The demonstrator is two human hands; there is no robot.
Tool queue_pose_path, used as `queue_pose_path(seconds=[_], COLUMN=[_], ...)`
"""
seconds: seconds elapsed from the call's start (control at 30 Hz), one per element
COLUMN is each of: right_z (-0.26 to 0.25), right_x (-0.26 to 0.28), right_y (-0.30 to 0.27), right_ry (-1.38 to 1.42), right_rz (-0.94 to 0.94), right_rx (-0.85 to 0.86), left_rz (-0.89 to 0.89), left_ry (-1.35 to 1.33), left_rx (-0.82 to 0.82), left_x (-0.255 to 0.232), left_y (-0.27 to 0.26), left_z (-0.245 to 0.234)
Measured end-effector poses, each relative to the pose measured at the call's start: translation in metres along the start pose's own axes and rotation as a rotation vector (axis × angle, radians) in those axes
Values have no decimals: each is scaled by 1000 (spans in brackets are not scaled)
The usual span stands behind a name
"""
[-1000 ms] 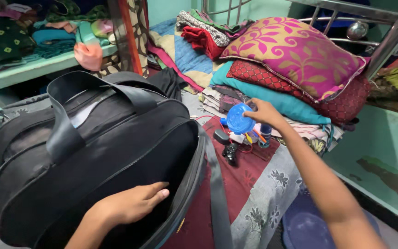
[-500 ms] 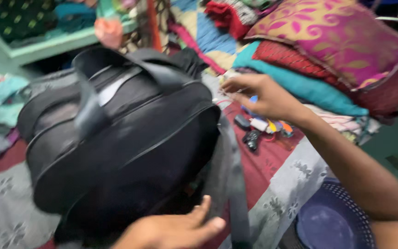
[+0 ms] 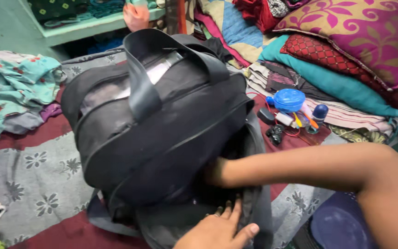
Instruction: The person opens a black backpack on a bed and removes items one by one, including a blue tube, a pink bottle, a black case, a white bottle, a red cable, a toothbrush, a blue container, a red box, a clear plastic container, and several folded clothes. The items are placed on the bed beside the bag.
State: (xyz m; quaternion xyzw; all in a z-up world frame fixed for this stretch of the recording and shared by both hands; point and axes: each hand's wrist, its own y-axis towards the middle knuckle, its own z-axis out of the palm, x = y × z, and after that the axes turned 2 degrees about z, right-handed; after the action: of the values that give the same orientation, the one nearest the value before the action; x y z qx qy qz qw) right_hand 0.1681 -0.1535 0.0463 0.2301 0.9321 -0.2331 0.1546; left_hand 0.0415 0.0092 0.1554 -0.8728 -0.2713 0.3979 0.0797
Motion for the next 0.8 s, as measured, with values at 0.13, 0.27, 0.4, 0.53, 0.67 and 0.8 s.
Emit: queue_pose_path(seconds=[0.13, 0.27, 0.4, 0.53, 0.67, 0.8], right_z=[42, 5, -79, -183, -258, -263], right_x=[13, 1, -20, -57, -88, -118], right_y=[4, -3, -33, -99, -190, -266], right_ry=[268, 145, 353, 758, 1009, 721], right_rz=[183, 48, -5, 200, 385, 603], right_rx=[191, 158, -3, 1, -400, -731], left_rz=[0, -26, 29, -25, -37, -44], left_ry=[96, 87, 105, 50, 76, 111], left_rx=[-59, -30, -56, 23, 97, 90], left_x=[4, 12, 22, 30, 33, 41], left_y=[12, 20, 24, 31, 44, 54], left_z=[18, 22, 26, 29, 28, 37])
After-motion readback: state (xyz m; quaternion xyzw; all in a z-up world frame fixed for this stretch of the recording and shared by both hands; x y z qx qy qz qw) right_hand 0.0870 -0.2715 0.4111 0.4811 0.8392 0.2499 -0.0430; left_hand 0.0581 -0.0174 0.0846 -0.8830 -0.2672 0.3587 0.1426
